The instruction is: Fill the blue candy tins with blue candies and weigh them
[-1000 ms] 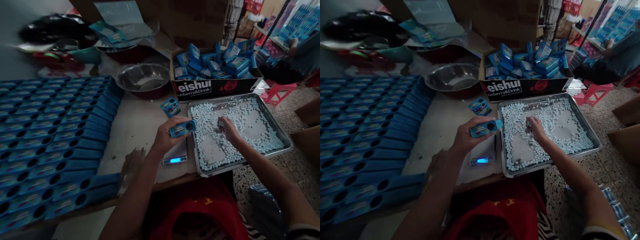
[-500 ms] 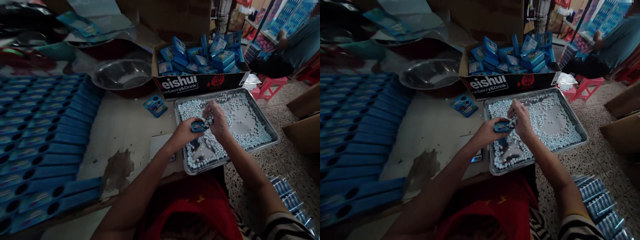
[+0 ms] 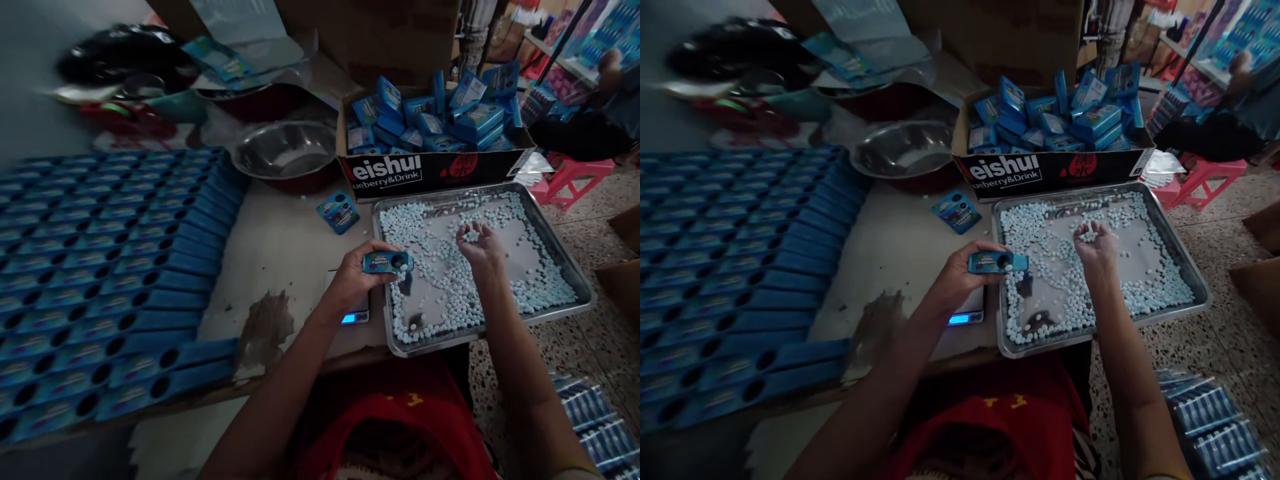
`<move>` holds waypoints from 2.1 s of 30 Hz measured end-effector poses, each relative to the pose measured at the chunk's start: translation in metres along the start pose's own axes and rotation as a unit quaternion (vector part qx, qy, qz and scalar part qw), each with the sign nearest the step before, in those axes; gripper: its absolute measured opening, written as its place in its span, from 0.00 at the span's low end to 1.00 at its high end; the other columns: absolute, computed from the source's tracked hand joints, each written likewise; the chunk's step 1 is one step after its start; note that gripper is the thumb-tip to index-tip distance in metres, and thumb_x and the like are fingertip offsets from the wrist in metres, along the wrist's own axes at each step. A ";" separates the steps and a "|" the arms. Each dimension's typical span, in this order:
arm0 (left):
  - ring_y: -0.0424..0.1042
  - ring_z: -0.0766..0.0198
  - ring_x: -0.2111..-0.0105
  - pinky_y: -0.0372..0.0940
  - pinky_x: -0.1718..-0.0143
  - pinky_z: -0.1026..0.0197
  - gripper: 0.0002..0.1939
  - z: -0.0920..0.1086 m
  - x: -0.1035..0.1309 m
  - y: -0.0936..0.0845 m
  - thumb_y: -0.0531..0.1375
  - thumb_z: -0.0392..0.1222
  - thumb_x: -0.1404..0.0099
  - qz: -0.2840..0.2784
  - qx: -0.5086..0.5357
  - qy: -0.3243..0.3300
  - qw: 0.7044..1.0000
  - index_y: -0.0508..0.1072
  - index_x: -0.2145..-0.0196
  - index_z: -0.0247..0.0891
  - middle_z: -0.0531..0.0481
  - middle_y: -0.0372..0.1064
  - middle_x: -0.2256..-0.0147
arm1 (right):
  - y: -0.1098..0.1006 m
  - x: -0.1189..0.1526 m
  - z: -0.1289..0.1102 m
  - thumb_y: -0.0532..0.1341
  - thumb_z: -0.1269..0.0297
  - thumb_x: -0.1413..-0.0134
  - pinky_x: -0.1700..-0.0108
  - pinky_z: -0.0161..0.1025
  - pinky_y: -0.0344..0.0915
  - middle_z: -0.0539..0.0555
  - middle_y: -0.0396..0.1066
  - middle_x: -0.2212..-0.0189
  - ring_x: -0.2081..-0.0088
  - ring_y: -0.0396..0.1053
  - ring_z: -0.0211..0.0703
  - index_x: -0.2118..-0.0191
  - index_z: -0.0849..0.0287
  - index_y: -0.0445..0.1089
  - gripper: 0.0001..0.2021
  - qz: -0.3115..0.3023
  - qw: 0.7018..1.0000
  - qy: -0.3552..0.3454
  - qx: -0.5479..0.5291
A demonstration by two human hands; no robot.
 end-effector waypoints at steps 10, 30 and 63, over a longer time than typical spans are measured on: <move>0.82 0.57 0.61 0.77 0.56 0.58 0.30 -0.019 0.052 -0.092 0.82 0.44 0.55 0.075 -0.035 -0.074 0.994 0.79 0.55 0.40 0.50 0.82 0.61 | 0.001 -0.003 0.016 0.63 0.74 0.34 0.83 0.24 0.53 0.42 0.65 0.76 0.82 0.59 0.29 0.62 0.56 0.67 0.06 -0.135 0.979 0.112 0.105; 0.81 0.53 0.46 0.71 0.35 0.46 0.26 0.027 0.068 -0.122 0.78 0.61 0.40 0.179 -0.083 0.108 0.974 0.82 0.53 0.43 0.46 0.84 0.51 | 0.042 0.040 0.062 0.72 0.73 0.47 0.79 0.24 0.55 0.45 0.69 0.75 0.78 0.60 0.29 0.64 0.55 0.73 0.09 -0.199 0.915 0.087 0.339; 0.80 0.55 0.52 0.72 0.46 0.54 0.09 0.024 0.046 -0.095 0.73 0.36 0.37 0.098 -0.172 0.100 0.975 0.86 0.58 0.40 0.48 0.83 0.56 | 0.092 0.136 0.109 0.79 0.58 0.46 0.80 0.31 0.47 0.46 0.66 0.79 0.80 0.54 0.30 0.62 0.59 0.78 0.14 -0.354 0.795 0.076 0.486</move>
Point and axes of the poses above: each hand's wrist, its own x-axis away from the middle knuckle, its own y-axis out of the palm, z = x × y, the point moved 3 cm from there along -x, towards the middle knuckle
